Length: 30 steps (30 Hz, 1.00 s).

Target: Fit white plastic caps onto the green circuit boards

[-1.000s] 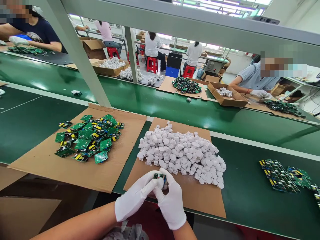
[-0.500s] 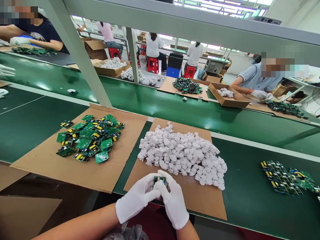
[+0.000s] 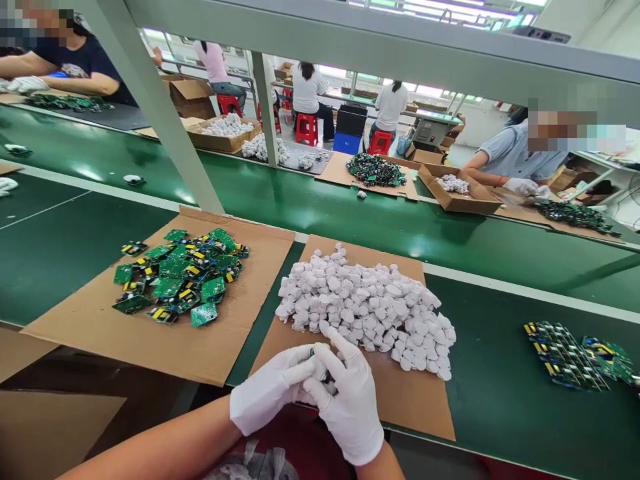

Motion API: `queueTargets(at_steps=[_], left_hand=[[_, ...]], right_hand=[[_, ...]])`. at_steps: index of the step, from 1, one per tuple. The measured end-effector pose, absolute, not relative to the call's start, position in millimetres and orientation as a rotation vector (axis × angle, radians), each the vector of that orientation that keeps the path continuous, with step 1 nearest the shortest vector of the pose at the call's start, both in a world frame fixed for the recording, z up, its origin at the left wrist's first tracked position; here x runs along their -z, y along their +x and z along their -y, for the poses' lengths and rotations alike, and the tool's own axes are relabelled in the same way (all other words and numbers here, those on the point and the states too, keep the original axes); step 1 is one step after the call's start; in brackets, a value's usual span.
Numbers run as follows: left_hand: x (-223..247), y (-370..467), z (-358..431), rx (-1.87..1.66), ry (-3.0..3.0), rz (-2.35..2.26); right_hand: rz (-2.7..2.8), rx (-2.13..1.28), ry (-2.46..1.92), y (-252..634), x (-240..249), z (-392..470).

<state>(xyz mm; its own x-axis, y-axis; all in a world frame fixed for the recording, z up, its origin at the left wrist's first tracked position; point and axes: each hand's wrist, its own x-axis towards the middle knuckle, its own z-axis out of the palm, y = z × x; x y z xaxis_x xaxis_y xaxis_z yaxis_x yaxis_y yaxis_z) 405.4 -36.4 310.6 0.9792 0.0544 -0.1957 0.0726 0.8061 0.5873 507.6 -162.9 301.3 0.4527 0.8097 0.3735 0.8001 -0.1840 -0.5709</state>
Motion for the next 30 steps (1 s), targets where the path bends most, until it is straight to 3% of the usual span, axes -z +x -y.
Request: queueTargets(at_steps=[3,15,22,30], left_hand=[[-307.7,402.2,35.8,0.066,0.470,-0.187],[-293.9,397.9,49.4,0.001,0.419,-0.192],[-296.9,398.0,48.1,0.018,0.445,-0.233],[-294.0,398.4,42.5,0.052,0.507,-0.225]], right_hand=[[1.400,0.048,-1.934,510.8,-302.0,165.3],[1.065,-0.274,-1.825,500.1,-303.6,162.2],[0.717,-0.829,-1.571,494.8,-313.0,158.4],[0.647,-0.805,-1.623,488.1,-310.3,152.2]])
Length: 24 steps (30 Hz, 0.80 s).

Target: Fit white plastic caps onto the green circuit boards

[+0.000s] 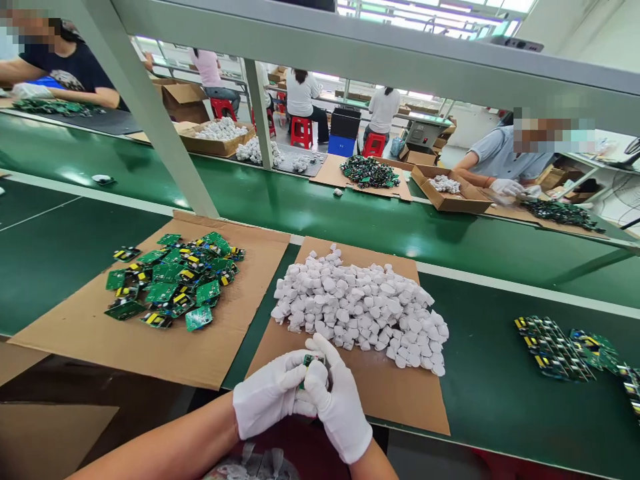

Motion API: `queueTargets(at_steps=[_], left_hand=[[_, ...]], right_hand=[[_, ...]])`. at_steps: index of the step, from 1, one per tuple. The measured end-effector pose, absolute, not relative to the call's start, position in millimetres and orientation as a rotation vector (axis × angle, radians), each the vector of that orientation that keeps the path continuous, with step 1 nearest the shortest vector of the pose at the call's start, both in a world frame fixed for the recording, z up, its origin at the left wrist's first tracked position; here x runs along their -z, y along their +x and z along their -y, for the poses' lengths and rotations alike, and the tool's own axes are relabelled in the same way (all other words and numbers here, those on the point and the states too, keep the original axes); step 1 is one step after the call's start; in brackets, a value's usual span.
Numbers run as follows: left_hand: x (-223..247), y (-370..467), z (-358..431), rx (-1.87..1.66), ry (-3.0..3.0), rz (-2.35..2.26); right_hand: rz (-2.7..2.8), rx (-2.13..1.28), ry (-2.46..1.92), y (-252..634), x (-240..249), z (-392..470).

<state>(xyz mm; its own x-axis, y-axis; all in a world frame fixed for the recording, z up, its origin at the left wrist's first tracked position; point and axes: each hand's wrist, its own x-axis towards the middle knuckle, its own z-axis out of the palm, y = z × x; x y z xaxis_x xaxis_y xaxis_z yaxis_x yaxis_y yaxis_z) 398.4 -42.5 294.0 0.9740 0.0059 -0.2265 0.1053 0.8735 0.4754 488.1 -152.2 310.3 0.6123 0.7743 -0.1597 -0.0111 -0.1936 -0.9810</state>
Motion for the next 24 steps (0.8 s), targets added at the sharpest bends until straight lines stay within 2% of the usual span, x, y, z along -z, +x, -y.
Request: queueTargets(at_steps=[10,14,17,19,24], left_hand=[[-325.5,401.6,33.6,0.099,0.792,-0.240],[-318.5,399.9,39.1,0.035,0.978,-0.275],[-311.5,401.3,42.2,-0.045,1.067,-0.364],[-308.1,403.2,42.6,-0.067,1.070,-0.384],[-302.1,405.6,39.1,0.012,0.916,-0.340]], right_hand=[[0.583,-0.858,-1.502,494.5,-301.0,157.9],[0.532,-0.842,-1.685,491.7,-306.7,153.5],[0.515,-0.894,-1.661,490.3,-306.9,151.7],[0.505,-0.945,-1.594,490.4,-305.1,151.7],[0.559,-0.814,-1.638,492.8,-300.9,152.8]])
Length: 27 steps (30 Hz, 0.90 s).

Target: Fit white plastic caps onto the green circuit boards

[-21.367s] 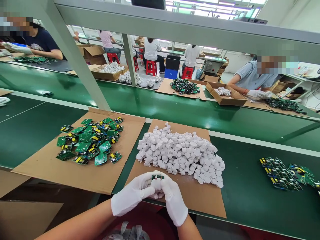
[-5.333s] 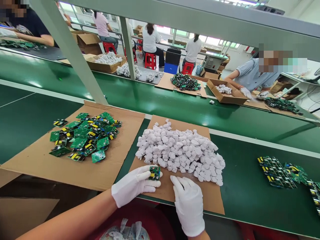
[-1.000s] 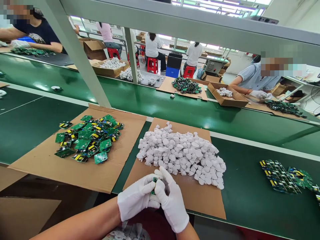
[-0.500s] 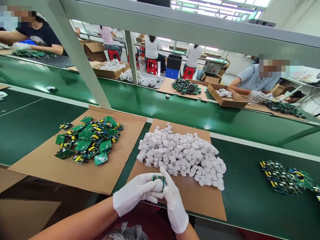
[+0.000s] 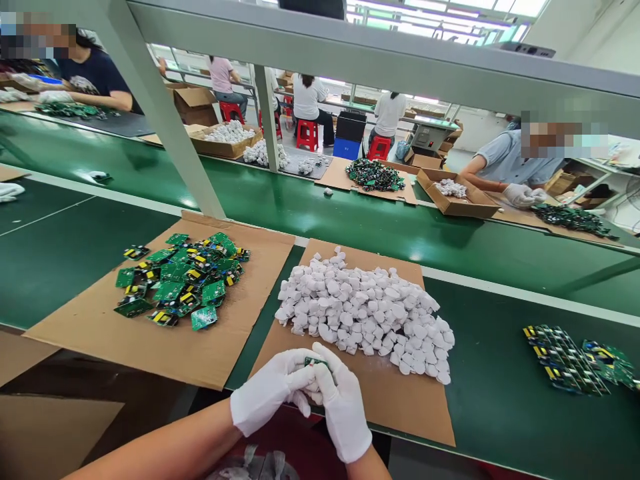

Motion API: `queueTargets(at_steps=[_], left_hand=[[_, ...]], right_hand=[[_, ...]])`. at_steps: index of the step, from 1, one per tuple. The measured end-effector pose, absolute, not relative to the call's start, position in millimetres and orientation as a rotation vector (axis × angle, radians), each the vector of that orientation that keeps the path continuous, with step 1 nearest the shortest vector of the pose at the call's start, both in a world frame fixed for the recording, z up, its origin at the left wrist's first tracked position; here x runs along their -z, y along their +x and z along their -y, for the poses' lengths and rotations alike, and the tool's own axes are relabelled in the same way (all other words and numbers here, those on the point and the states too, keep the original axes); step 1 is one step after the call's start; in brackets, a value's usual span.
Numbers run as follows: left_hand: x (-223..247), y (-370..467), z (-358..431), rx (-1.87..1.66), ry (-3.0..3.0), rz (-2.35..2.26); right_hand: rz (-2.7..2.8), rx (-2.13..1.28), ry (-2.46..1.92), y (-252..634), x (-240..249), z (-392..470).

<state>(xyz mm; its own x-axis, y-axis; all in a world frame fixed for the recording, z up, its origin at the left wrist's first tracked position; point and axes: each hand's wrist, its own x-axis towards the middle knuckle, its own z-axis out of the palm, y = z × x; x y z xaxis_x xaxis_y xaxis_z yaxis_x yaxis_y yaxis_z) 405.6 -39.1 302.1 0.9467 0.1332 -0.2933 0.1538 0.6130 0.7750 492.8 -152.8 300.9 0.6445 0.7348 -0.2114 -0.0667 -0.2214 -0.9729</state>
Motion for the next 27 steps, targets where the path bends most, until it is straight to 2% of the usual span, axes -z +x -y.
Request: queueTargets(at_steps=[5,11,16,20,24,27], left_hand=[[-310.4,400.8,35.9,0.056,0.665,-0.216],[-331.1,398.1,35.7,0.073,0.841,-0.242],[-324.5,398.7,35.7,0.069,0.937,-0.323],[-317.6,398.8,34.5,0.070,0.932,-0.289],[-314.9,399.3,31.6,0.041,0.964,-0.238],[-313.5,400.9,31.0,0.053,0.982,-0.176]], right_hand=[[0.607,-0.886,-1.619,495.0,-304.9,153.1],[0.786,-0.688,-1.834,493.4,-309.2,153.4],[0.763,-0.932,-1.624,500.2,-310.1,154.3],[0.754,-0.786,-1.754,502.8,-308.4,153.1],[0.770,-0.865,-1.703,502.0,-308.2,153.0],[0.811,-0.799,-1.781,500.0,-308.4,152.4]])
